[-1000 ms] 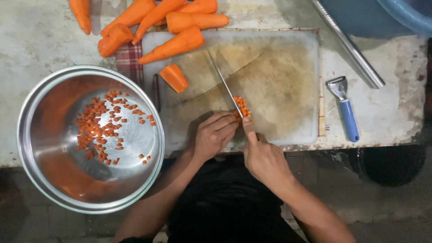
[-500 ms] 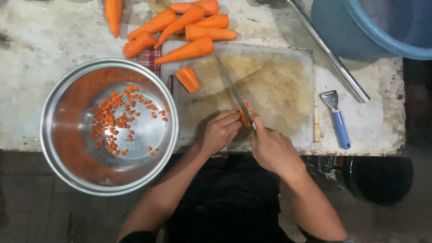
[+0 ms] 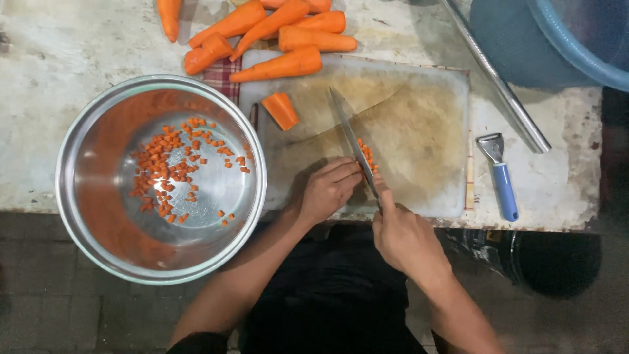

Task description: Dicing carrots on a cutting board and transferring them to a bowl.

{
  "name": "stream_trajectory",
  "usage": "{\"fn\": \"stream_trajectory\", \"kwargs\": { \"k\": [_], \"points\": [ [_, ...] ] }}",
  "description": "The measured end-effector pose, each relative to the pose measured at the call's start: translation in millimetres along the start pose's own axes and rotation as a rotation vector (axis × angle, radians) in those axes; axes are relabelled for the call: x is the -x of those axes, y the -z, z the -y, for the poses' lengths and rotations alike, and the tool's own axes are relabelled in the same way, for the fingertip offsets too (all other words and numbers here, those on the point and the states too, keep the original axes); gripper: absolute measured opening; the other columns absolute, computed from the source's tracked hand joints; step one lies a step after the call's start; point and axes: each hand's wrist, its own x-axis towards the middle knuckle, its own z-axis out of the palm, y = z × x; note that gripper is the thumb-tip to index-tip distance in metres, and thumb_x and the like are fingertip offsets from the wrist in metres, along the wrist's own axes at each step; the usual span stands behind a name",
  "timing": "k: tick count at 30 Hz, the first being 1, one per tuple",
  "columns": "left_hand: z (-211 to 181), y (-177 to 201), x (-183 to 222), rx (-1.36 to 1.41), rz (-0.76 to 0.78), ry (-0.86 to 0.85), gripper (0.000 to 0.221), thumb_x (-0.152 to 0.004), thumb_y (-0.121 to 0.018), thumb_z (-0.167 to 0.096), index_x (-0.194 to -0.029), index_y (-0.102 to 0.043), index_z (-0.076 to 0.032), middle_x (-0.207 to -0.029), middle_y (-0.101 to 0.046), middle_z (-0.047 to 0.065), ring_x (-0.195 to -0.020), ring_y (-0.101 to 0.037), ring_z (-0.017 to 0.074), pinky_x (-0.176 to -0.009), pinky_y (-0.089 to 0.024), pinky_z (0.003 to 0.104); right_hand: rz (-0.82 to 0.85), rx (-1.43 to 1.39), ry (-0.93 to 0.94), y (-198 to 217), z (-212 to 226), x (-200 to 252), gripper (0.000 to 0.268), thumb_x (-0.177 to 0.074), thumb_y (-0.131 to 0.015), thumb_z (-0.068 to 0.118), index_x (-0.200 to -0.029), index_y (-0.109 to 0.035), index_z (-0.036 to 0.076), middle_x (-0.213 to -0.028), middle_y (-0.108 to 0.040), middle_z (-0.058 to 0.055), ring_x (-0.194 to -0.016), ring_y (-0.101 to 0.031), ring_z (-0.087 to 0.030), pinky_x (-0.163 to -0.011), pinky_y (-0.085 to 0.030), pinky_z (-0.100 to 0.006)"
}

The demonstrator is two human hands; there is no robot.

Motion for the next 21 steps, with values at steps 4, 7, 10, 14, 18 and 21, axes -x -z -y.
{"fn": "stream_trajectory", "kwargs": {
  "k": [4, 7, 10, 14, 18, 21],
  "points": [
    [-5.3, 9.0, -10.2, 0.007, 0.018, 0.001, 0.013, -0.095, -0.058, -0.003, -0.096, -0.071, -0.004, -0.098, -0.069, 0.007, -0.097, -0.068, 0.0258, -0.093, -0.055, 0.036, -0.019, -0.001, 0.029, -9.4, -11.0, -4.7, 0.052, -0.093, -0.041, 0.011, -0.144, -0.028, 0.007, -0.081, -0.068, -0.027, -0.068, -0.072, -0.046, -0.060, -0.055, -0.056],
    [-9.1, 15.2, -17.4, 0.001, 0.036, 0.010, 0.012, -0.095, -0.059, -0.003, -0.095, -0.071, -0.004, -0.096, -0.069, 0.007, -0.094, -0.069, 0.0249, -0.092, -0.055, 0.035, -0.059, 0.057, 0.071, -21.9, -18.9, -12.3, 0.052, -0.095, -0.041, 0.016, -0.145, -0.026, 0.013, -0.077, -0.066, -0.019, -0.061, -0.071, -0.039, -0.055, -0.056, -0.050],
    [-9.5, 15.3, -16.0, 0.020, 0.038, 0.026, 0.011, -0.095, -0.061, -0.003, -0.097, -0.072, -0.003, -0.096, -0.070, 0.008, -0.092, -0.069, 0.0251, -0.091, -0.056, 0.036, -0.098, -0.011, 0.093, -26.0, -14.1, -16.4, 0.051, -0.095, -0.041, 0.006, -0.143, -0.027, 0.002, -0.079, -0.067, -0.026, -0.064, -0.072, -0.044, -0.057, -0.056, -0.053],
    [-9.9, 16.4, -17.4, 0.019, 0.041, 0.023, 0.011, -0.094, -0.062, -0.004, -0.097, -0.072, -0.004, -0.096, -0.070, 0.007, -0.093, -0.069, 0.0254, -0.089, -0.057, 0.036, -0.230, 0.044, 0.151, -48.9, -25.9, -26.6, 0.060, -0.093, -0.044, 0.009, -0.149, -0.024, 0.004, -0.081, -0.065, -0.027, -0.058, -0.069, -0.046, -0.051, -0.054, -0.056],
    [-9.2, 16.1, -18.4, 0.035, 0.034, 0.013, 0.010, -0.093, -0.063, -0.002, -0.096, -0.073, -0.003, -0.095, -0.070, 0.008, -0.091, -0.069, 0.0260, -0.088, -0.057, 0.037, -0.290, 0.042, 0.177, -50.6, -26.2, -30.0, 0.062, -0.092, -0.044, 0.009, -0.151, -0.023, 0.005, -0.085, -0.064, -0.027, -0.058, -0.068, -0.046, -0.050, -0.053, -0.056],
    [-6.7, 7.9, -7.9, -0.010, 0.016, -0.015, 0.011, -0.093, -0.063, -0.004, -0.096, -0.074, -0.005, -0.096, -0.071, 0.006, -0.093, -0.069, 0.0244, -0.087, -0.057, 0.035, -0.296, 0.003, 0.167, -59.1, -33.7, -38.8, 0.064, -0.093, -0.042, 0.011, -0.153, -0.019, 0.009, -0.084, -0.064, -0.026, -0.059, -0.068, -0.046, -0.050, -0.053, -0.056]
  ]
}}
